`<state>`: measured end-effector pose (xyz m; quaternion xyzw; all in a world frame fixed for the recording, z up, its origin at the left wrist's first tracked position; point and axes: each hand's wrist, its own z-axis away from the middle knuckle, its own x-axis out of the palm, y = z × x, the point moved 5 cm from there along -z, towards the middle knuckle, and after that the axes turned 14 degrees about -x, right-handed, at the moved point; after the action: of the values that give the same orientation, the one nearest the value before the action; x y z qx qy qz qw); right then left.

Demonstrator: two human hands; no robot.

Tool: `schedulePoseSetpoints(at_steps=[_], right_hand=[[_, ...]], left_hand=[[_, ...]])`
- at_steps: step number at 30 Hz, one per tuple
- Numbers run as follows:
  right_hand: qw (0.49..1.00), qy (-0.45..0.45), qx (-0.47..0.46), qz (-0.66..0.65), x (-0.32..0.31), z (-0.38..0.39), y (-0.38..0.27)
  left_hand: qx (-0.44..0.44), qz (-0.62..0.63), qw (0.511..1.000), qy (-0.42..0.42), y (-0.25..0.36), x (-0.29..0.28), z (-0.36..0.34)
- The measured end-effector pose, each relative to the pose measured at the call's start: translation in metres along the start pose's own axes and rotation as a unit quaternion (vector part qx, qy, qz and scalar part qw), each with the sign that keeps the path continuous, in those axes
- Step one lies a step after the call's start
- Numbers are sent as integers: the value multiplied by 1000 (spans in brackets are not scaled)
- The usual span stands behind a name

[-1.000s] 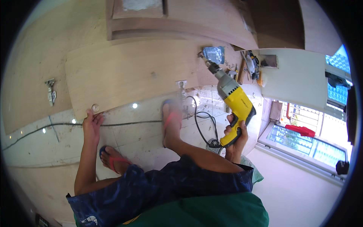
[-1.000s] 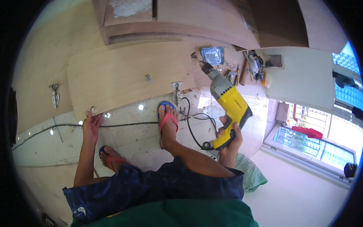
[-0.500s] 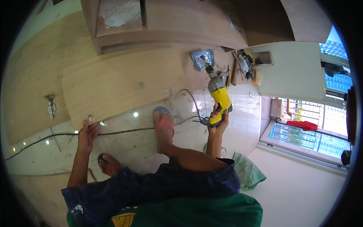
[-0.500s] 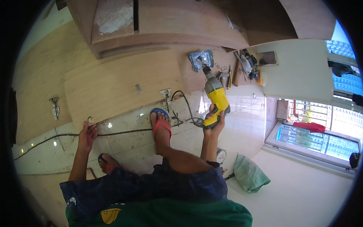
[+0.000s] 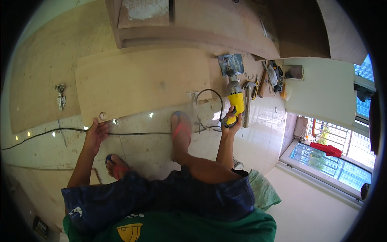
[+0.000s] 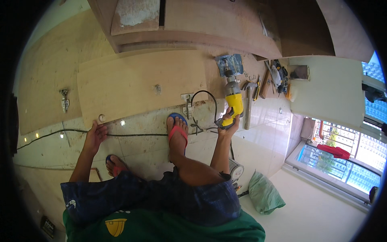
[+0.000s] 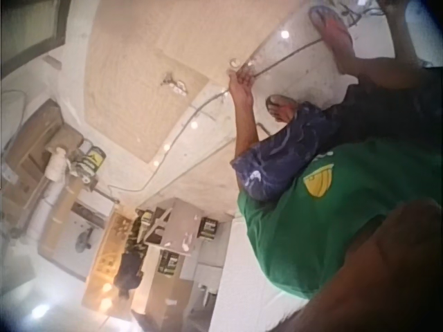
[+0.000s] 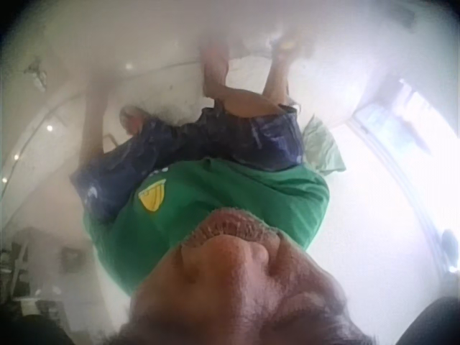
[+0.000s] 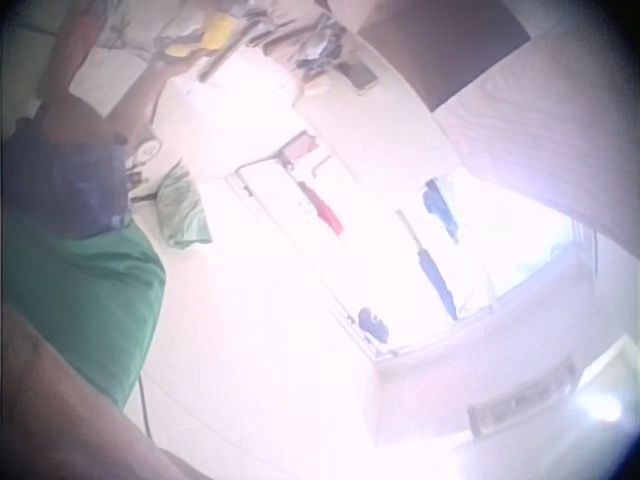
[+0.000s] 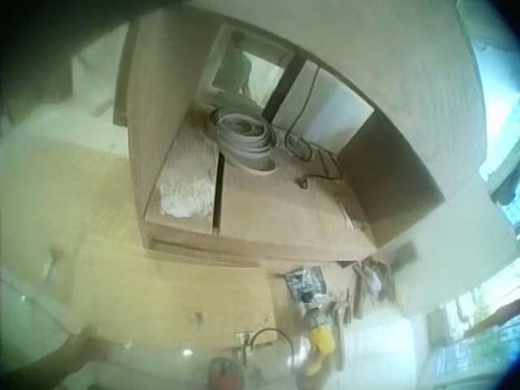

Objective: The person uses a power drill to make holes in a wooden board. They then place metal hinges into the drilled holes and secure them with screws using a screwdriver.

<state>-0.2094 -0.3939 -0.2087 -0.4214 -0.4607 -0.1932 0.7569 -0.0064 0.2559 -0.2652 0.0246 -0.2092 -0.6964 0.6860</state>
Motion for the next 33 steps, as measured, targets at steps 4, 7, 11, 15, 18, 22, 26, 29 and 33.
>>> schedulePoseSetpoints(at_steps=[4,7,11,15,18,22,26,29,33], right_hand=[[998,8,53,-41,-23,-7,3],[981,-48,89,165,-30,-8,-13],[887,22,74,456,-63,-5,-43],[774,56,43,630,-86,-40,-96],[639,89,87,759,-86,-44,-91],[621,25,175,763,-80,-52,-96],[501,-23,250,828,-59,-70,-123],[407,-49,283,867,-38,-59,-105],[185,-112,285,934,25,-44,-71]], left_hand=[[-10,12,1000,-24,-6,-9,8],[-37,-42,998,-2,-18,-34,20],[17,-257,960,107,2,-76,33],[151,-384,857,307,90,-110,43],[286,-441,721,452,140,-134,70],[363,-448,653,490,187,-112,54],[305,-460,662,507,205,-92,21],[275,-451,687,499,208,-112,7],[284,-427,697,501,202,-133,12]])
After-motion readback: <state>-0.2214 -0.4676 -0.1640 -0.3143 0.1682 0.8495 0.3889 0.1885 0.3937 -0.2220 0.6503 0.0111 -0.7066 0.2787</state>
